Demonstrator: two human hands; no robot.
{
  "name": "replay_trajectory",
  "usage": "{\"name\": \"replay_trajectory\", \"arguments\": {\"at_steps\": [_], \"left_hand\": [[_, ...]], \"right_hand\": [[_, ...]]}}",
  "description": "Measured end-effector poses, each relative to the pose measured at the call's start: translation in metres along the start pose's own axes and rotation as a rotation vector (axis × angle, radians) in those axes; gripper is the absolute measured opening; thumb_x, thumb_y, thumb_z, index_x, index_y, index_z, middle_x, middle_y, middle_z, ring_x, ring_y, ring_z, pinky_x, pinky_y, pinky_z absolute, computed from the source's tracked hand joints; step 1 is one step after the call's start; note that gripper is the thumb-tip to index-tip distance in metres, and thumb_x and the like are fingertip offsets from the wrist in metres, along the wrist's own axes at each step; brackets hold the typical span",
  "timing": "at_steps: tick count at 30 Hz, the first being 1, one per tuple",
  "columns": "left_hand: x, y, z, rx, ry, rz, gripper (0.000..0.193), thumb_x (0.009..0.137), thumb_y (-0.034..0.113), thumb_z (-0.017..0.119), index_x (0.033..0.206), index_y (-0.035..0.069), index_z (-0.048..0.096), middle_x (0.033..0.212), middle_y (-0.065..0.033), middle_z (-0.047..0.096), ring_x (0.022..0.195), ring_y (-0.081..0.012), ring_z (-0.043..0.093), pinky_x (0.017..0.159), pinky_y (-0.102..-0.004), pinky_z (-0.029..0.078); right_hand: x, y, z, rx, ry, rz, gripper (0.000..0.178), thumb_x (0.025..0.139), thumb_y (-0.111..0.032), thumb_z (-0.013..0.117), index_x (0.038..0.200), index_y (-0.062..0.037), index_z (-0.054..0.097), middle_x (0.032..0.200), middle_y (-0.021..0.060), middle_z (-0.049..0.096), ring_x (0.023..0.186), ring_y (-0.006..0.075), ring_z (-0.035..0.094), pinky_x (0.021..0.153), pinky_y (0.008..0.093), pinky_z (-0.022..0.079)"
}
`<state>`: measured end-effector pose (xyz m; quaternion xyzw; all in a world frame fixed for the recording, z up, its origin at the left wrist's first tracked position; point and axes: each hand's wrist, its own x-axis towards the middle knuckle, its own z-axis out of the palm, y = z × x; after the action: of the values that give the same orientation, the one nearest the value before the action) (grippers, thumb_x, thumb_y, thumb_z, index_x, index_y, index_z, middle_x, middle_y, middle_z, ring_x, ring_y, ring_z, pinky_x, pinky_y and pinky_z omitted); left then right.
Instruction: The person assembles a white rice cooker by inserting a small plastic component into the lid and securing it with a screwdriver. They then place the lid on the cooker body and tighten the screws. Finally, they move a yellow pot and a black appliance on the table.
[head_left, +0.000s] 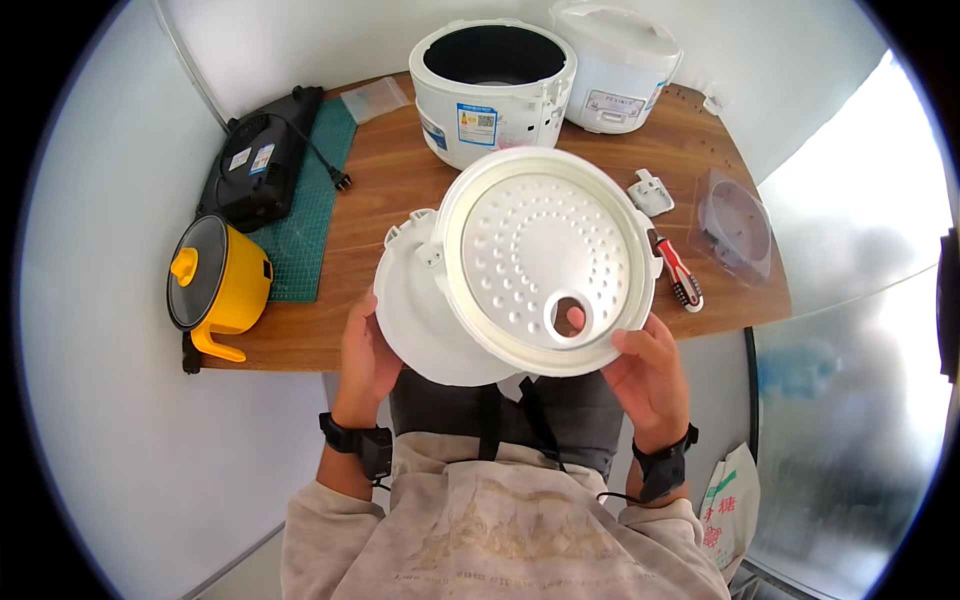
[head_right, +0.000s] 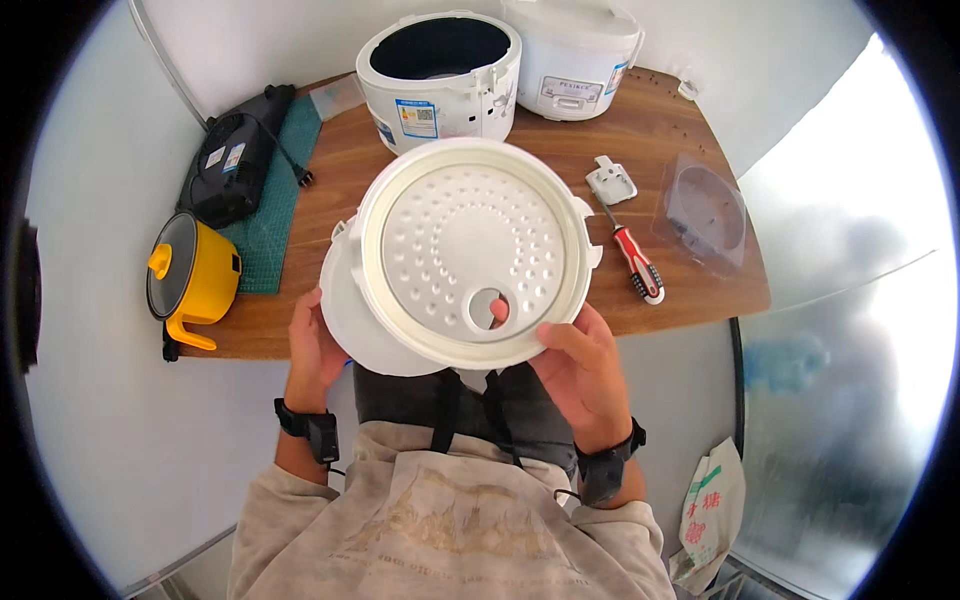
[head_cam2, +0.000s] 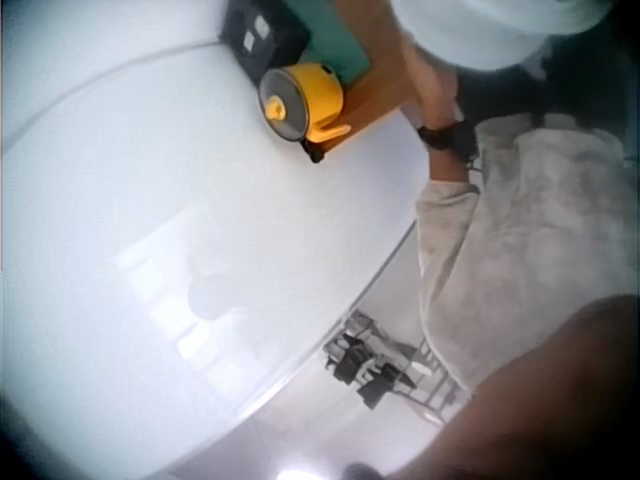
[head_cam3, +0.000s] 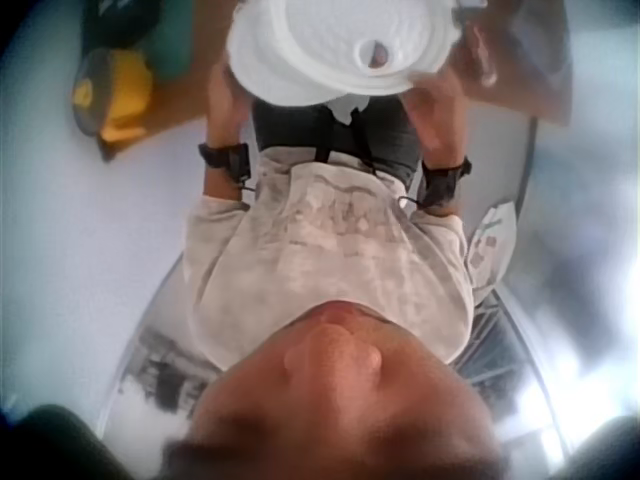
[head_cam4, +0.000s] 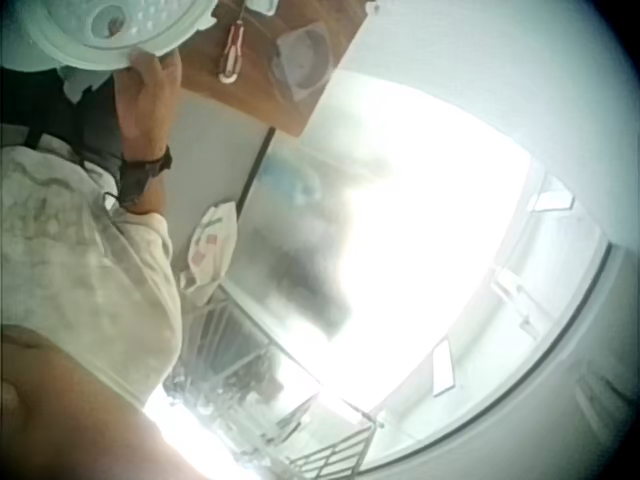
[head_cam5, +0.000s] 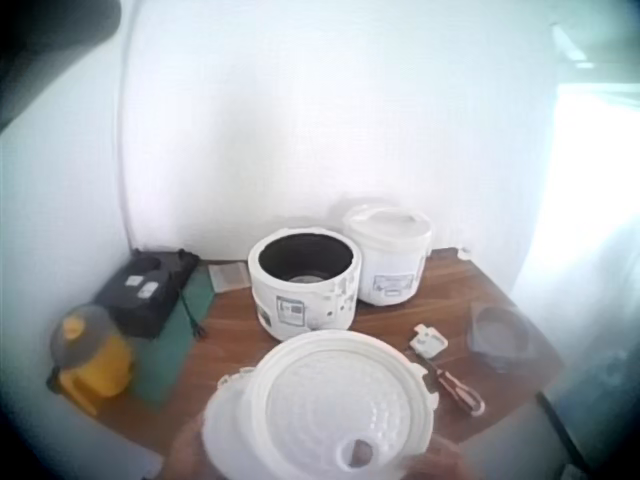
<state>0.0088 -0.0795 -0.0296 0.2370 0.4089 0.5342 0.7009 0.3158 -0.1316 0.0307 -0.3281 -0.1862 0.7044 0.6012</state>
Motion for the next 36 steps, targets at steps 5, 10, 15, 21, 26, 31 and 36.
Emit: {"name": "replay_trajectory", "arguments": {"at_steps": [5,10,15,21,26,31,36], "left_hand": [[-0.005,-0.001,0.000,0.059,-0.055,-0.014,0.065,0.092,0.032,0.047,0.153,0.011,0.043,0.148,-0.0095,0.052,0.134,-0.0274,0.054,0.106,-0.0472,0.048],[-0.002,-0.003,-0.013,0.110,-0.044,-0.034,0.070,0.086,0.029,0.051,0.152,0.011,0.041,0.146,-0.0093,0.053,0.134,-0.0294,0.053,0.103,-0.0475,0.051],[0.005,0.000,-0.020,0.138,-0.053,-0.049,0.076,0.084,0.031,0.053,0.154,0.008,0.039,0.147,-0.0113,0.052,0.134,-0.0281,0.052,0.107,-0.0459,0.048],[0.022,0.008,-0.010,0.113,-0.125,-0.011,0.073,0.090,0.033,0.048,0.155,0.001,0.038,0.152,-0.0127,0.049,0.137,-0.0266,0.049,0.116,-0.0407,0.037],[0.034,0.010,-0.010,0.093,-0.173,-0.053,0.070,0.096,0.034,0.042,0.157,0.000,0.035,0.155,-0.0129,0.047,0.141,-0.0264,0.046,0.118,-0.0395,0.034],[0.036,0.003,-0.014,0.093,-0.158,-0.025,0.065,0.097,0.033,0.040,0.152,-0.001,0.041,0.149,-0.0131,0.054,0.135,-0.0261,0.051,0.116,-0.0394,0.037],[0.035,0.005,-0.011,0.090,-0.165,-0.022,0.065,0.098,0.034,0.040,0.152,0.000,0.041,0.149,-0.0126,0.054,0.135,-0.0257,0.052,0.116,-0.0392,0.037]], "right_hand": [[0.013,0.007,-0.001,-0.019,0.003,-0.047,0.057,0.087,0.008,0.057,0.142,0.0046,0.044,0.135,0.0162,0.060,0.121,0.0271,0.063,0.108,0.0429,0.050],[0.013,0.008,-0.011,-0.053,0.063,-0.118,0.059,0.086,0.008,0.057,0.144,0.0044,0.043,0.136,0.0157,0.059,0.123,0.0267,0.062,0.107,0.0415,0.050],[0.012,-0.007,-0.021,-0.095,0.147,-0.254,0.054,0.087,0.009,0.058,0.139,0.0043,0.046,0.134,0.0161,0.060,0.122,0.0266,0.062,0.106,0.0409,0.051],[0.011,-0.012,-0.028,-0.218,0.132,-0.228,0.064,0.088,0.009,0.056,0.148,0.0042,0.035,0.138,0.0200,0.057,0.123,0.0298,0.062,0.105,0.0427,0.053],[0.011,-0.011,-0.017,-0.235,0.044,-0.253,0.059,0.090,0.009,0.057,0.145,0.0048,0.039,0.137,0.0198,0.059,0.120,0.0309,0.065,0.103,0.0437,0.055],[0.017,-0.007,-0.017,-0.209,0.027,-0.241,0.057,0.091,0.008,0.057,0.145,0.0052,0.040,0.135,0.0202,0.060,0.116,0.0317,0.068,0.101,0.0442,0.056],[0.023,-0.012,-0.015,-0.253,-0.008,-0.120,0.050,0.095,0.002,0.055,0.142,0.0064,0.042,0.127,0.0201,0.064,0.105,0.0312,0.072,0.093,0.0412,0.060]]}}
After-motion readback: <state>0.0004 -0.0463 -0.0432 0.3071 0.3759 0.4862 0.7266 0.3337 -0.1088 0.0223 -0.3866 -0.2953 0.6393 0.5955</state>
